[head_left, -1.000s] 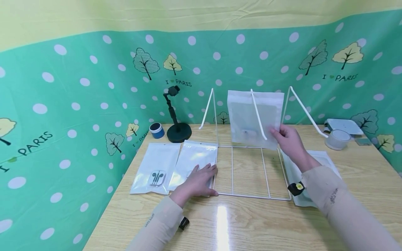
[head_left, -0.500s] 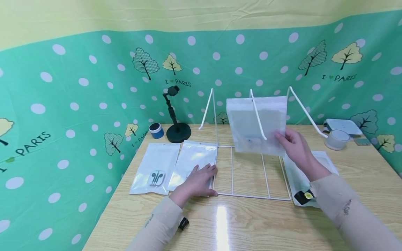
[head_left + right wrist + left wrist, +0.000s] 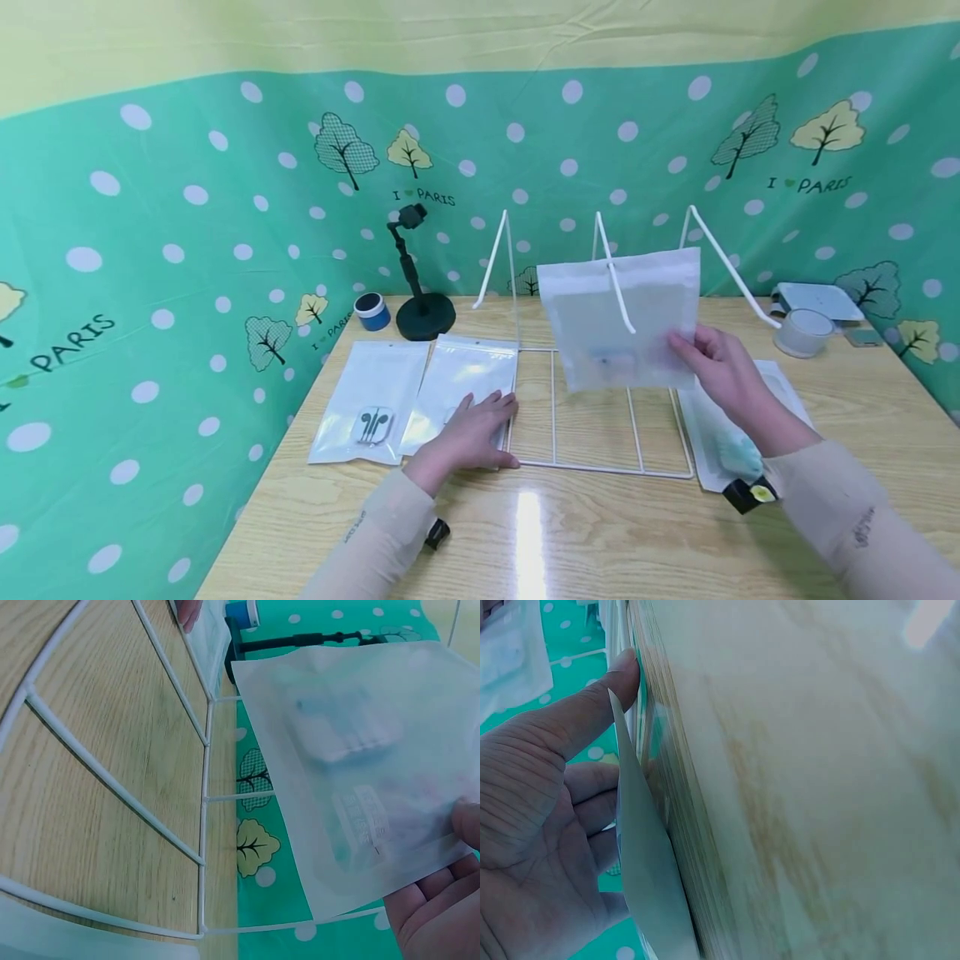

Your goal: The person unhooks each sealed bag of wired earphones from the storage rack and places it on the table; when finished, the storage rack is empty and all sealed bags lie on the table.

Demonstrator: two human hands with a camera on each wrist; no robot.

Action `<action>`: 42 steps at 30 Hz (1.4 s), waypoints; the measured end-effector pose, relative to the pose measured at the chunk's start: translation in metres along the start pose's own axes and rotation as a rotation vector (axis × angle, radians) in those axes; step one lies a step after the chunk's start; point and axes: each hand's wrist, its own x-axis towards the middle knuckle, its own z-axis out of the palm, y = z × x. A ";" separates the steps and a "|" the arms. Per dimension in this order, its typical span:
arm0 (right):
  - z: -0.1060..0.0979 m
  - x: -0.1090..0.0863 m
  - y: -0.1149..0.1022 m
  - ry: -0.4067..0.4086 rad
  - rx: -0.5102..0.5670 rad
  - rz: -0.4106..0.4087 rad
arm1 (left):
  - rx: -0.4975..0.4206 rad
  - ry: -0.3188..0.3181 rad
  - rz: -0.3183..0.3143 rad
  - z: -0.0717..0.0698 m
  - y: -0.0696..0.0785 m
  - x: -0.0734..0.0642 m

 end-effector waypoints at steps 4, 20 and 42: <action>-0.001 -0.007 0.001 -0.013 0.011 -0.015 | -0.003 -0.002 -0.006 0.001 0.000 0.000; 0.000 -0.036 -0.004 -0.057 0.027 0.027 | -0.005 -0.004 -0.008 0.003 -0.002 0.002; -0.004 -0.071 -0.017 -0.006 -0.023 -0.063 | -0.016 -0.005 0.007 0.002 -0.003 0.001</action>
